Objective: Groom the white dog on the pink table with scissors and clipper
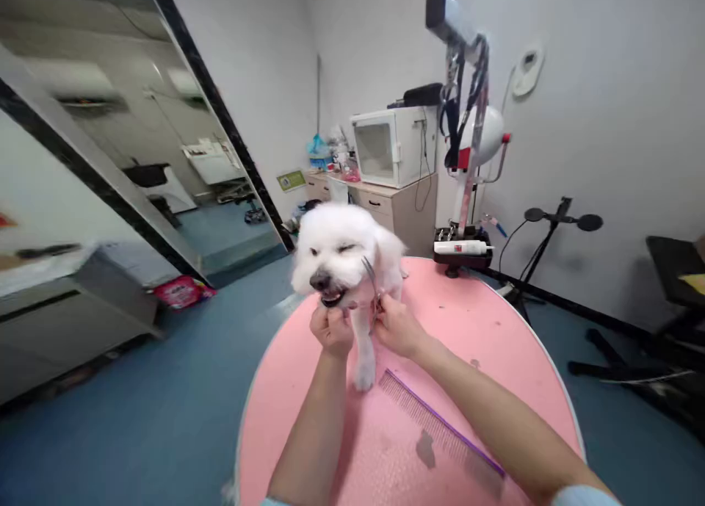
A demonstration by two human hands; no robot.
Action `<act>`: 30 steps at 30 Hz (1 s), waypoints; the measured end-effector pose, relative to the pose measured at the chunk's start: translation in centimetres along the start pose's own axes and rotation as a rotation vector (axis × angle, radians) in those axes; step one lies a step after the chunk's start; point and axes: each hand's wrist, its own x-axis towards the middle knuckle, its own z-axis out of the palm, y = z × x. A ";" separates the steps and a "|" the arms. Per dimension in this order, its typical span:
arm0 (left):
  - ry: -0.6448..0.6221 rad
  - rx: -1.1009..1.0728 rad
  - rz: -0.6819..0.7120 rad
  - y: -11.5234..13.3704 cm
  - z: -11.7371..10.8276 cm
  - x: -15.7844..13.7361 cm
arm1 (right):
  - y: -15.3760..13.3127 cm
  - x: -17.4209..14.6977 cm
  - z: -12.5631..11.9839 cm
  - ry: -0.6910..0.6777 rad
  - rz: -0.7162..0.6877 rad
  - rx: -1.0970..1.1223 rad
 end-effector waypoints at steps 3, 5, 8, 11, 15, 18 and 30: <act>0.015 -0.005 -0.004 -0.3 0.2 0.1 | 0.3 -0.1 -0.5 0.020 0.024 -0.009; -0.009 -0.007 -0.031 -0.2 0.0 0.3 | 0.3 -1.1 -1.1 0.007 0.053 -0.022; -0.125 -0.004 -0.125 0.4 -0.3 1.0 | 0.1 -4.5 -2.9 -0.102 0.125 -0.076; -0.255 0.076 -0.311 0.7 0.5 1.6 | -0.3 -8.9 -4.9 -0.383 0.296 -0.303; -0.394 0.156 -0.435 1.7 2.9 1.0 | -0.3 -13.9 -5.9 -0.695 0.542 -0.619; -0.516 0.178 -0.411 2.7 4.5 0.0 | 0.0 -15.8 -5.8 -0.786 0.575 -0.653; -0.622 0.089 -0.300 1.9 5.5 -1.7 | -1.4 -15.2 -6.8 0.125 0.490 -0.378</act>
